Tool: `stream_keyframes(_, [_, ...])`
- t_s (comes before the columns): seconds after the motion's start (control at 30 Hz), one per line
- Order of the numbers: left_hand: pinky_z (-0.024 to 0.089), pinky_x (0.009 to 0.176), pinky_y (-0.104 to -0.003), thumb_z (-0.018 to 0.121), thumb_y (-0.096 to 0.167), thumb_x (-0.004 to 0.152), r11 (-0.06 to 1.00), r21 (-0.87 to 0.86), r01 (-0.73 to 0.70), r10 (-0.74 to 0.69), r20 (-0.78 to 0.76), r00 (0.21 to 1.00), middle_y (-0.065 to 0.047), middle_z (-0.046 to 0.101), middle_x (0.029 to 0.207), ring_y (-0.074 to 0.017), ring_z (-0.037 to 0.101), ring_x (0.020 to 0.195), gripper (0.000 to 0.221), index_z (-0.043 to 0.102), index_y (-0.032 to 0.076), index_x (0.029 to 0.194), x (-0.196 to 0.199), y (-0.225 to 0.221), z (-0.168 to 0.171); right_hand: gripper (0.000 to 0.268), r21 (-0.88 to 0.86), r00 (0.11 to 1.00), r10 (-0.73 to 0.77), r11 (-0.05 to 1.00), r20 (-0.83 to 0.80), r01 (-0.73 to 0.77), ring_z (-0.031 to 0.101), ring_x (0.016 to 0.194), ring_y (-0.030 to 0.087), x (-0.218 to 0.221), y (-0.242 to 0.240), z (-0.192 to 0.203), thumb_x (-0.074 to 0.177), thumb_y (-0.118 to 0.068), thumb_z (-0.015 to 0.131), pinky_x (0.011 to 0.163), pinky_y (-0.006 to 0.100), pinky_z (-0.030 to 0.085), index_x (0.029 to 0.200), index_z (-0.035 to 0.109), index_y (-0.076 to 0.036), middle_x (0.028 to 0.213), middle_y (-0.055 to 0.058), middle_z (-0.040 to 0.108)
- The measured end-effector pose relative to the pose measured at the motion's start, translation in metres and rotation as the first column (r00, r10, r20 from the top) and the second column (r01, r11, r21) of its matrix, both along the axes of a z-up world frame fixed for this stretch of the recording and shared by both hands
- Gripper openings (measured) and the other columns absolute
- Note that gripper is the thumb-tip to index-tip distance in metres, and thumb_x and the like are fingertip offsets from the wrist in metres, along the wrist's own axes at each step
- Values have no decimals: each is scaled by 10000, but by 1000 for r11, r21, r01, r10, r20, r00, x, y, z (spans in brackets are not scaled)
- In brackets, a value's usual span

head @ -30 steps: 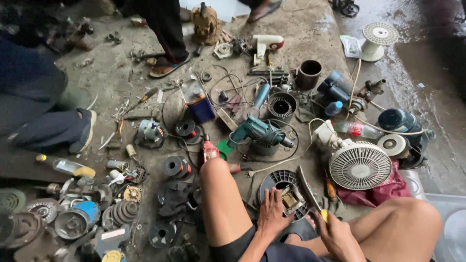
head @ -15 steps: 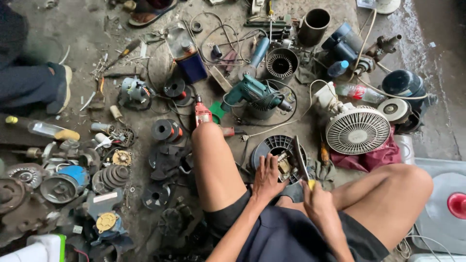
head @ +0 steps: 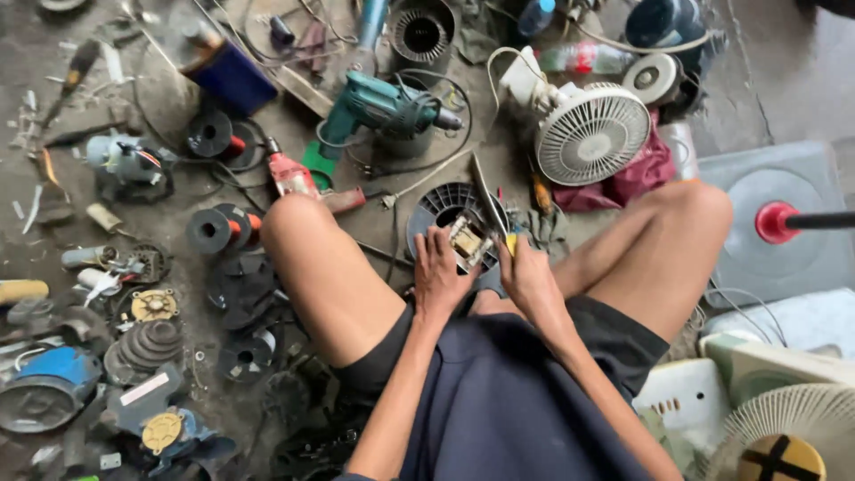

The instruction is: Disassembling a transformer core from its housing using a screwdriver

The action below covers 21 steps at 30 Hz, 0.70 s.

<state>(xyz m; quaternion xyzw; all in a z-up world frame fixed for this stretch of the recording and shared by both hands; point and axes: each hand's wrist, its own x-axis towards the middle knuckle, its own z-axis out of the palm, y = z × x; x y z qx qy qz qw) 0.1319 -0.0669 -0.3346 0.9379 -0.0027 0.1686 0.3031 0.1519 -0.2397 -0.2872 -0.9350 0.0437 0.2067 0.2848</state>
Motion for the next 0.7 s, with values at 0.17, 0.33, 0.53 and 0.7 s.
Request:
stream_keyframes(0.17, [515, 890, -516, 901, 327, 576, 1000, -21, -5, 5, 6, 1000, -181, 540, 1041, -427, 554, 926, 766, 544, -7, 1167, -2, 3, 5, 344, 13, 1000, -9, 1000, -14, 9, 741, 780, 463, -16, -14, 77, 1053, -430, 536, 605, 496, 592, 988, 582, -96, 751, 274, 706])
stream_keyframes(0.33, [519, 839, -460, 902, 328, 582, 999, 22, -30, 30, 11, 1000, -148, 522, 1003, -383, 537, 906, 744, 554, -6, 1149, 0, 1, 9, 362, 101, 999, -30, 994, -23, 32, 721, 781, 485, -2, 2, -8, 1061, -472, 493, 599, 548, 557, 1016, 527, -115, 749, 290, 693])
stream_keyframes(0.53, [517, 862, -469, 901, 313, 597, 999, 6, -34, 34, -8, 999, -154, 525, 1024, -392, 537, 926, 753, 550, -4, 1182, -7, -1, 11, 304, 16, 995, -20, 1000, -95, 22, 737, 799, 474, -26, -28, 97, 1033, -405, 531, 600, 526, 597, 1012, 561, -103, 789, 308, 696])
stream_keyframes(0.7, [537, 815, -439, 919, 287, 596, 997, 72, 4, 1, -74, 997, -145, 516, 1021, -346, 529, 928, 767, 533, -4, 1192, -10, 2, 16, 354, 46, 999, -25, 999, -36, 27, 730, 798, 476, -16, -1, 9, 1071, -445, 483, 609, 518, 595, 1013, 523, -97, 783, 276, 690])
